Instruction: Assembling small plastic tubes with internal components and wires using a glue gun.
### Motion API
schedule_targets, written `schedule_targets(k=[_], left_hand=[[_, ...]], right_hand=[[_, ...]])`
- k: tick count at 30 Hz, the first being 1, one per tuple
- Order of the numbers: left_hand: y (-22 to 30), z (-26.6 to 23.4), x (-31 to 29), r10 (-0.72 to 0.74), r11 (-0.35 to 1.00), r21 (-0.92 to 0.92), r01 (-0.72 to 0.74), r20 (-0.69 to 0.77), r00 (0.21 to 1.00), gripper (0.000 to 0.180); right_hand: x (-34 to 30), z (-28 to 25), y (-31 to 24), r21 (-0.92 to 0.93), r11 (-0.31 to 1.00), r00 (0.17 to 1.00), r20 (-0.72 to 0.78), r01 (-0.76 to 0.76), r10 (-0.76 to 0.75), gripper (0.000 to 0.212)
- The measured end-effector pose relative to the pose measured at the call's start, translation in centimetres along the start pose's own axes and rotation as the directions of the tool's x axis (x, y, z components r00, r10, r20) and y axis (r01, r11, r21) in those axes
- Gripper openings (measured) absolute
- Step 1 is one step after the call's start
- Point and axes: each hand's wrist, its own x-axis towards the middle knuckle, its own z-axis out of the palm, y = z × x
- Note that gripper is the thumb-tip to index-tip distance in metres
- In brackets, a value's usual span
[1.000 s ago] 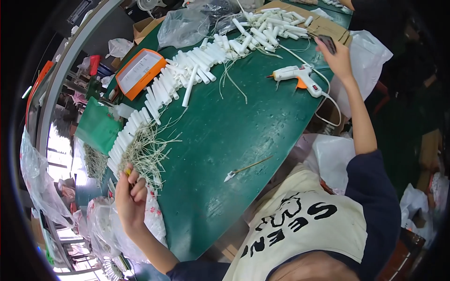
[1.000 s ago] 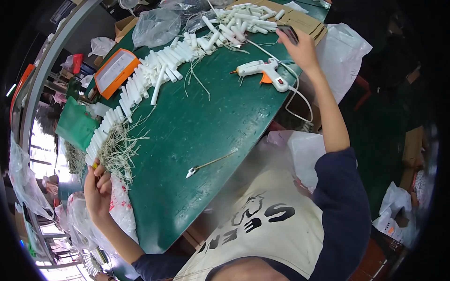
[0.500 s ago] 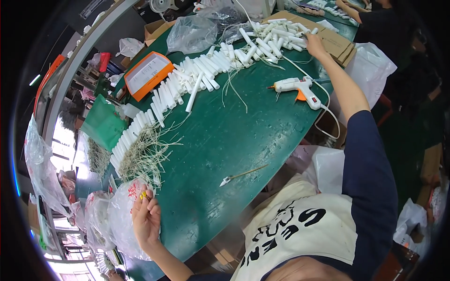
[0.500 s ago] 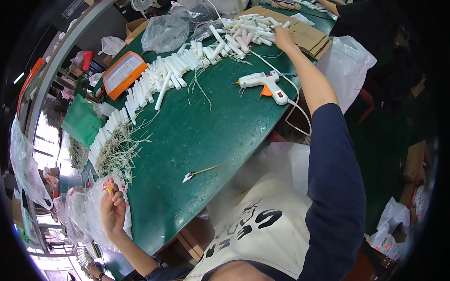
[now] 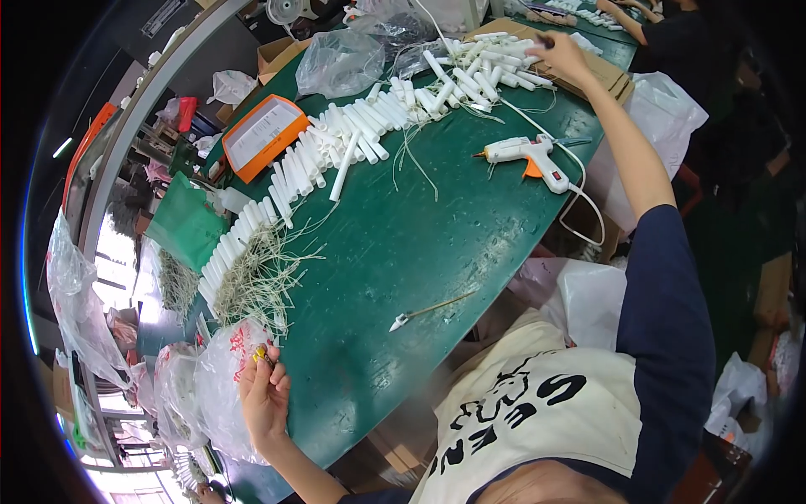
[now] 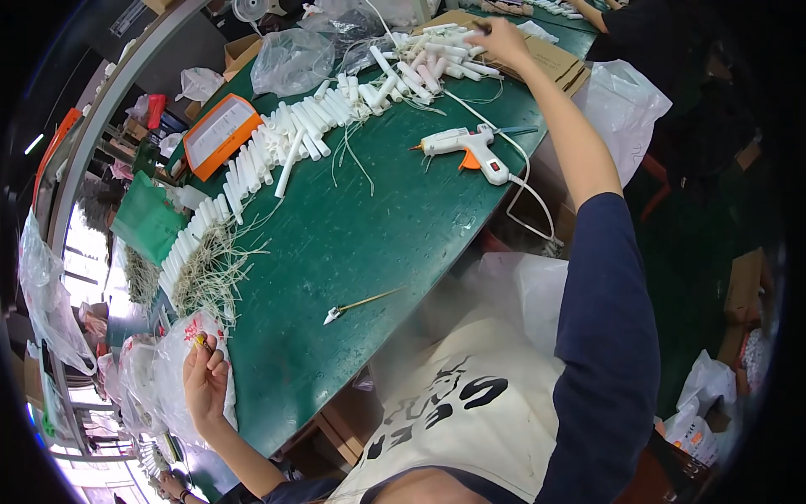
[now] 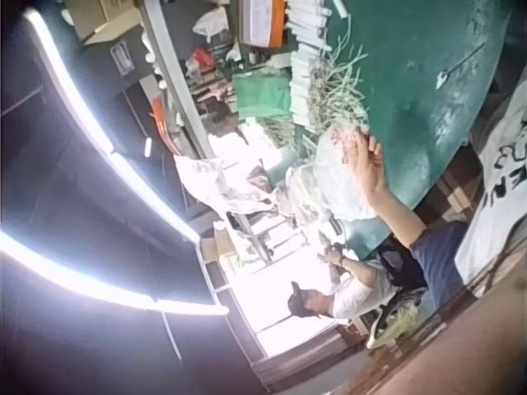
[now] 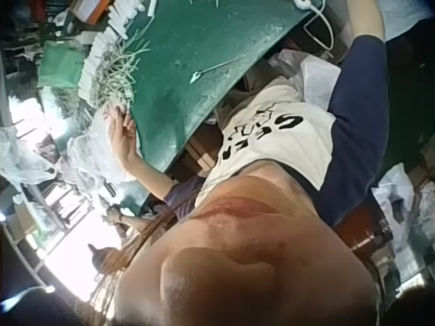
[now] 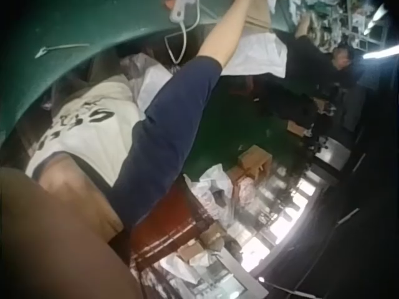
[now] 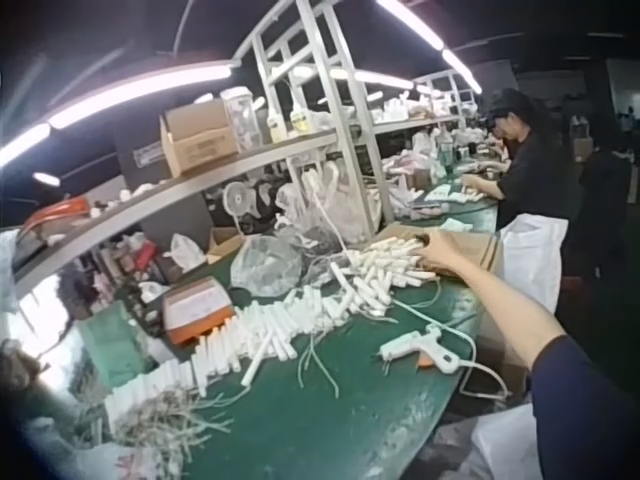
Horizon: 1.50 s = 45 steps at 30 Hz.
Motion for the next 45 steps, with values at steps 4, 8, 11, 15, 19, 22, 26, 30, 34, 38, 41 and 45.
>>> schedule_targets(k=[4, 8, 11, 15, 19, 22, 26, 30, 34, 38, 41, 45], left_hand=[[-0.5, 0.0, 0.0, -0.017, 1.000, 0.007, 0.016, 0.029, 0.999, 0.020], [-1.0, -0.3, -0.3, -0.028, 0.999, 0.021, 0.028, 0.032, 0.999, 0.020], [-1.2, -0.4, -0.4, -0.023, 1.000, 0.004, 0.023, 0.058, 0.998, 0.020], [-1.5, -0.8, -0.9, -0.020, 1.000, 0.024, 0.019, 0.040, 0.999, 0.020], [-1.8, -1.0, -1.1, -0.021, 1.000, 0.020, 0.021, 0.014, 1.000, 0.020], [-1.8, -1.2, -1.0, -0.023, 1.000, 0.006, 0.023, 0.001, 1.000, 0.020], [-2.0, -1.2, -1.0, -0.051, 0.998, 0.026, 0.050, 0.025, 0.998, 0.020], [-2.2, -0.9, -0.4, -0.062, 0.998, 0.027, 0.060, 0.079, 0.995, 0.019], [-2.2, -0.5, -0.2, -0.066, 0.997, 0.027, 0.065, 0.032, 0.997, 0.019], [-2.5, -0.4, 0.1, -0.073, 0.997, 0.034, 0.070, 0.069, 0.995, 0.021], [-2.7, -0.6, -0.1, -0.079, 0.997, 0.032, 0.077, 0.073, 0.994, 0.022], [-3.2, -1.3, -0.3, -0.089, 0.996, -0.009, 0.090, 0.102, 0.991, 0.021]], right_hand=[[3.1, -2.4, -0.4, 0.026, 0.999, 0.993, -0.112, 0.025, -0.022, 0.039], [4.9, -3.4, -3.4, 0.284, 0.958, 0.980, -0.174, -0.042, 0.095, 0.041], [5.9, -3.8, -3.9, 0.447, 0.886, 0.919, -0.388, 0.122, 0.069, 0.034], [4.8, -4.8, -7.6, 0.610, 0.787, 0.926, -0.340, 0.087, 0.162, 0.031], [4.3, -5.7, -9.3, 0.967, 0.106, 0.958, -0.244, 0.230, 0.148, 0.024], [4.8, -3.9, -8.8, 0.913, 0.219, 0.908, -0.384, 0.345, 0.168, 0.023], [4.1, -2.4, -7.9, 0.710, 0.695, 0.968, -0.078, -0.114, 0.238, 0.020], [6.2, -4.9, -8.9, 0.642, 0.734, 0.955, -0.296, 0.222, -0.030, 0.014], [6.1, -8.2, -15.6, 0.824, 0.529, 0.969, -0.246, 0.203, 0.013, 0.011], [7.3, -9.0, -20.7, 0.889, 0.340, 0.952, -0.285, 0.307, -0.114, 0.012], [7.0, -9.5, -25.4, 0.947, 0.085, 0.944, -0.296, 0.310, -0.145, 0.011], [6.7, -8.7, -28.9, 0.890, 0.192, 0.885, -0.343, 0.413, -0.314, 0.013]])
